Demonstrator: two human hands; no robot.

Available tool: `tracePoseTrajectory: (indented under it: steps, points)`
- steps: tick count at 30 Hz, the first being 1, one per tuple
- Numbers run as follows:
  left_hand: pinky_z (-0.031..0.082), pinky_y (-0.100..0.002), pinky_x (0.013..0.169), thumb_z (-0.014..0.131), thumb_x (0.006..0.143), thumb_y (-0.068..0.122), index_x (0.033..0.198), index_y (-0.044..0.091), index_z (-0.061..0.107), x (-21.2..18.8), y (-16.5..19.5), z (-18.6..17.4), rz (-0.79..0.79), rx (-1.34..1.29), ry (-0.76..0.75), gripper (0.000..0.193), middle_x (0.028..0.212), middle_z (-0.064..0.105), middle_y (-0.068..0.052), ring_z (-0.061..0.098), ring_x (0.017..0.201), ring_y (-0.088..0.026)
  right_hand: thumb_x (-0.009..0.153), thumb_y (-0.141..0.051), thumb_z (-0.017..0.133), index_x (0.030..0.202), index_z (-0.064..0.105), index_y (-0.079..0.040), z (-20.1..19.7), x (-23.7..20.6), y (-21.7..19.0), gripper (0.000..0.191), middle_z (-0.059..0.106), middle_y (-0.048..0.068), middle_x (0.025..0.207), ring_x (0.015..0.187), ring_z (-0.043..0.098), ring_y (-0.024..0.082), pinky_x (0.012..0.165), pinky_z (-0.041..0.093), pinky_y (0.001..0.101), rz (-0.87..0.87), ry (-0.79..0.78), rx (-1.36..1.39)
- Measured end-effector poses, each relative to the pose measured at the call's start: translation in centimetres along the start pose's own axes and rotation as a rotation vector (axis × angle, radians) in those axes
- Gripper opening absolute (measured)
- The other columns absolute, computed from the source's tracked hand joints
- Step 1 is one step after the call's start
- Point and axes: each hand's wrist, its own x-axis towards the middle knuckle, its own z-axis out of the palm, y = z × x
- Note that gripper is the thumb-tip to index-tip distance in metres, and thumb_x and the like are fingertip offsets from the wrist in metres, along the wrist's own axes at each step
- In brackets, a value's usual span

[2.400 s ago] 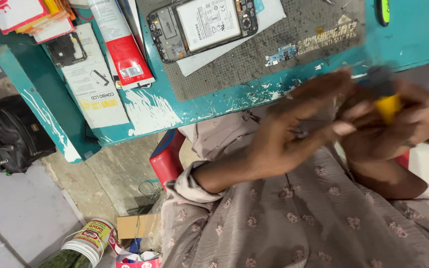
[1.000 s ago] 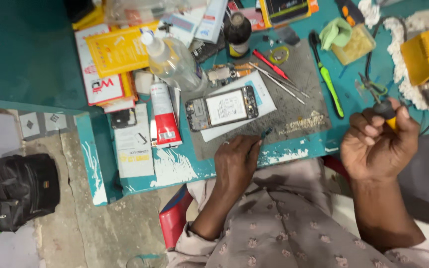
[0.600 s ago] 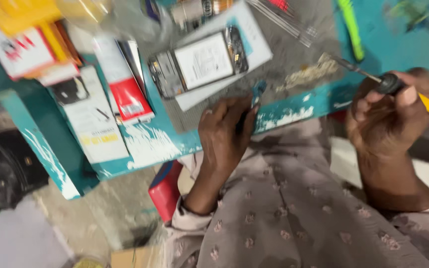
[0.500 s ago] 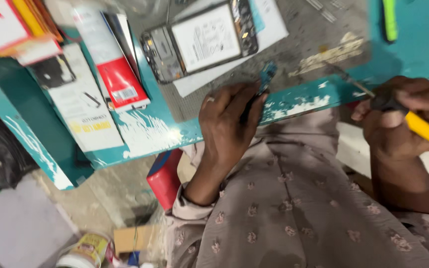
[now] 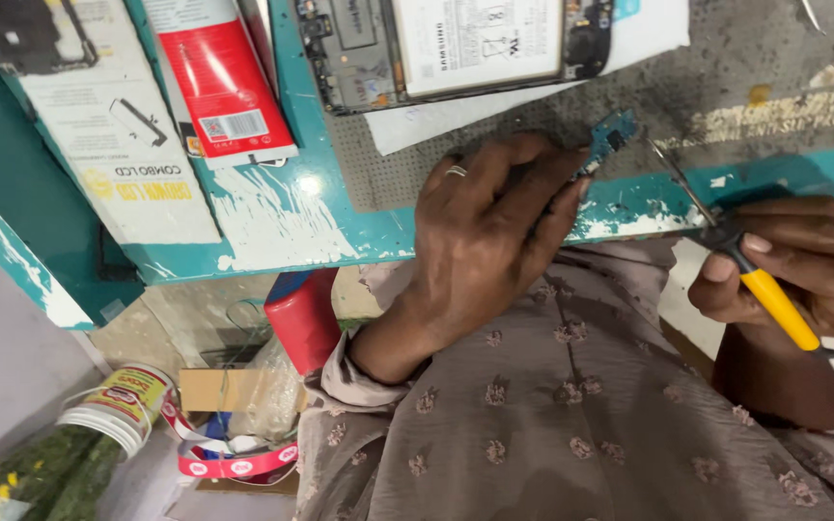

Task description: The person solders a small blue circuit board on a work mat, holding the board with one hand and a soldering iron with the other. They reposition the board, touch the iron to its contacts, and at one point use a yellow ring-shaped tool to hold the board while continuing to solder.

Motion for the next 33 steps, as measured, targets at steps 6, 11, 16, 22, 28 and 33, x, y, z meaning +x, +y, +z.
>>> tracePoseTrajectory:
  steps: [6, 11, 16, 22, 28, 33]
  points:
    - [0.047, -0.032, 0.075, 0.077, 0.107, 0.021, 0.129, 0.012, 0.071, -0.7, -0.4, 0.5, -0.007, 0.009, 0.007, 0.025, 0.119, 0.064, 0.000, 0.064, 0.081, -0.012, 0.094, -0.006, 0.077, 0.110, 0.052, 0.004, -0.4, -2.3, 0.1, 0.031, 0.068, 0.022, 0.091, 0.081, 0.074, 0.035, 0.069, 0.060, 0.0395, 0.108, 0.025, 0.003]
    - [0.049, -0.029, 0.064, 0.090, 0.089, 0.025, 0.124, 0.002, 0.065, -0.1, 0.3, -1.0, 0.048, -0.277, 0.103, 0.049, 0.114, 0.068, -0.010, 0.064, 0.080, -0.012, 0.096, -0.007, 0.076, 0.110, 0.051, 0.003, 0.2, -3.9, 0.4, 0.030, 0.068, 0.022, 0.090, 0.080, 0.073, 0.034, 0.068, 0.060, 0.0394, 0.203, 0.154, -0.013]
    - [0.050, -0.026, 0.059, 0.096, 0.078, 0.028, 0.118, -0.003, 0.063, -1.0, -0.4, -7.9, 0.250, -1.001, 0.235, 0.061, 0.111, 0.070, -0.015, 0.064, 0.079, -0.013, 0.097, -0.008, 0.075, 0.111, 0.051, 0.003, 0.4, -5.0, -2.5, 0.031, 0.069, 0.022, 0.090, 0.079, 0.073, 0.033, 0.067, 0.060, 0.0394, 0.350, 0.417, 0.095]
    - [0.049, -0.027, 0.060, 0.096, 0.079, 0.027, 0.117, -0.002, 0.064, -2.0, -0.1, -9.0, 0.368, -1.329, 0.117, 0.057, 0.109, 0.070, -0.013, 0.064, 0.079, -0.013, 0.098, -0.009, 0.075, 0.112, 0.050, 0.002, -0.9, -6.3, -6.8, 0.031, 0.069, 0.022, 0.090, 0.078, 0.073, 0.033, 0.067, 0.060, 0.0394, 0.323, 0.682, 0.142]
    - [0.049, -0.028, 0.061, 0.095, 0.081, 0.026, 0.116, -0.002, 0.065, -1.2, 0.1, -8.7, 0.400, -1.399, 0.044, 0.054, 0.108, 0.070, -0.012, 0.064, 0.079, -0.014, 0.099, -0.010, 0.075, 0.113, 0.049, 0.001, -1.4, -6.2, -8.1, 0.031, 0.069, 0.022, 0.090, 0.077, 0.073, 0.033, 0.067, 0.061, 0.0394, 0.307, 0.741, 0.165]
    - [0.049, -0.028, 0.062, 0.095, 0.082, 0.026, 0.115, -0.001, 0.066, -0.6, -0.3, -8.9, 0.477, -1.438, -0.013, 0.051, 0.107, 0.070, -0.012, 0.064, 0.079, -0.014, 0.101, -0.011, 0.075, 0.114, 0.049, 0.001, -2.4, -5.4, -7.0, 0.031, 0.069, 0.022, 0.090, 0.076, 0.072, 0.032, 0.067, 0.061, 0.0394, 0.269, 0.770, 0.182]
